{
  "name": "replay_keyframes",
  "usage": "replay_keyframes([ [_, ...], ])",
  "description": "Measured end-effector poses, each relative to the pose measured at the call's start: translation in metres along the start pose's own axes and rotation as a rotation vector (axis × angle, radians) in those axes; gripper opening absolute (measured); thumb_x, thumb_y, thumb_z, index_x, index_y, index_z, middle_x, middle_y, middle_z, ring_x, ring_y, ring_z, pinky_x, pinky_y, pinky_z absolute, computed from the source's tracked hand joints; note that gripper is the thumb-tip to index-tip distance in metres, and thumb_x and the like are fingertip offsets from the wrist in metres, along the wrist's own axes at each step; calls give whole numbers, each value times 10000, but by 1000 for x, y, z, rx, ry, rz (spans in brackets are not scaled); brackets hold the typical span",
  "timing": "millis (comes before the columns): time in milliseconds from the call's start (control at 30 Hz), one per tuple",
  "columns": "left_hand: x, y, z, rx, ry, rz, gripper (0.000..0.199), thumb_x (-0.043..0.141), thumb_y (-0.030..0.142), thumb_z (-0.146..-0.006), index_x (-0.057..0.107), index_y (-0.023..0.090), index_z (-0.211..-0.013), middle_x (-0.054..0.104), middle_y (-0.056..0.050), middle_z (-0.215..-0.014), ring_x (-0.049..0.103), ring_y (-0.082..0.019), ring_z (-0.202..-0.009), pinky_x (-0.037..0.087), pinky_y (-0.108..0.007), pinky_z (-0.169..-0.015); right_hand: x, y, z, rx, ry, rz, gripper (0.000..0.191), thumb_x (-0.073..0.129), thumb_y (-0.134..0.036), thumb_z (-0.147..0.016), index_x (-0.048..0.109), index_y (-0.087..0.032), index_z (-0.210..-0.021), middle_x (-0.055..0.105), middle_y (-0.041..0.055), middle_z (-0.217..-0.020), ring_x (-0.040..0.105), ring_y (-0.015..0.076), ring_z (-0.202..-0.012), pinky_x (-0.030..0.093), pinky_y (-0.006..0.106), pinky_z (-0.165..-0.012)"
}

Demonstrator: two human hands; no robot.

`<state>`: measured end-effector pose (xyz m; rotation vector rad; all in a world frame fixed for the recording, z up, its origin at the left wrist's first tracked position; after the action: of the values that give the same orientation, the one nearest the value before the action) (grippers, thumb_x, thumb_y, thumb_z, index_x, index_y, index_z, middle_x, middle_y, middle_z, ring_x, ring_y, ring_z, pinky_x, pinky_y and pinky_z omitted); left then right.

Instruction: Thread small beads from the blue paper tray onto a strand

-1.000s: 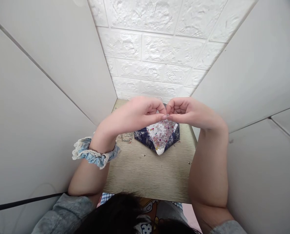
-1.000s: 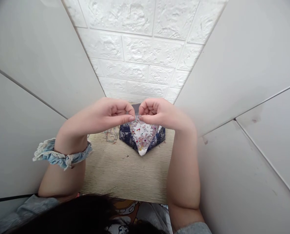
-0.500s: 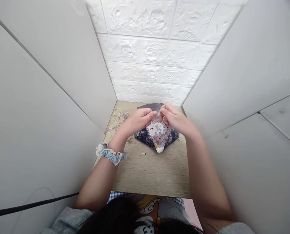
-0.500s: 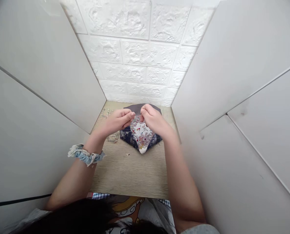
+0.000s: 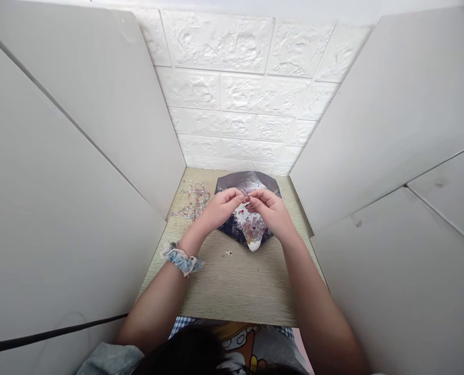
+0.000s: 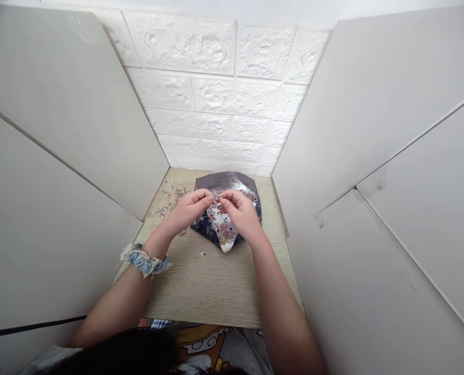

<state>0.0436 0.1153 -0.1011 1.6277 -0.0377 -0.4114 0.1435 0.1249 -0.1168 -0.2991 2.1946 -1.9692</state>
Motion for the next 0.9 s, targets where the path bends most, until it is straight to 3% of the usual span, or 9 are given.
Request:
replay_keyframes([
  [133,-3,5,0,95,36,-161,286,419,402,-767,545,147,-739,531,-6,-703,448,-98,-663,349,-217,-622,7,4,2,46,-13,-146,132,565,-305,-729,543,-187,-785,599,-6,-742,584,101,-712,480,259,-733],
  [367,-3,6,2,110,45,-169,317,421,413,-775,574,136,-778,573,-24,-730,477,-103,-672,367,-224,-629,4,12,2,71,27,-319,194,602,-343,-708,539,-193,-814,649,-16,-724,627,110,-675,512,264,-686],
  [900,-8,8,6,85,40,-236,321,478,405,-743,616,123,-676,481,18,-558,370,-61,-531,285,-194,-496,8,13,4,80,67,-284,248,662,-378,-626,620,-173,-759,657,-12,-648,631,120,-608,544,284,-649],
])
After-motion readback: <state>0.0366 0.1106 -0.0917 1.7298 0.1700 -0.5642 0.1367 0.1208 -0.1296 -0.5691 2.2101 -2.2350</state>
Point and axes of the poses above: each hand's wrist, its own z-axis away from the middle knuckle, its own x-axis out of the palm, y = z × x, the point moved 9 cm from there along -z, towards the middle knuckle
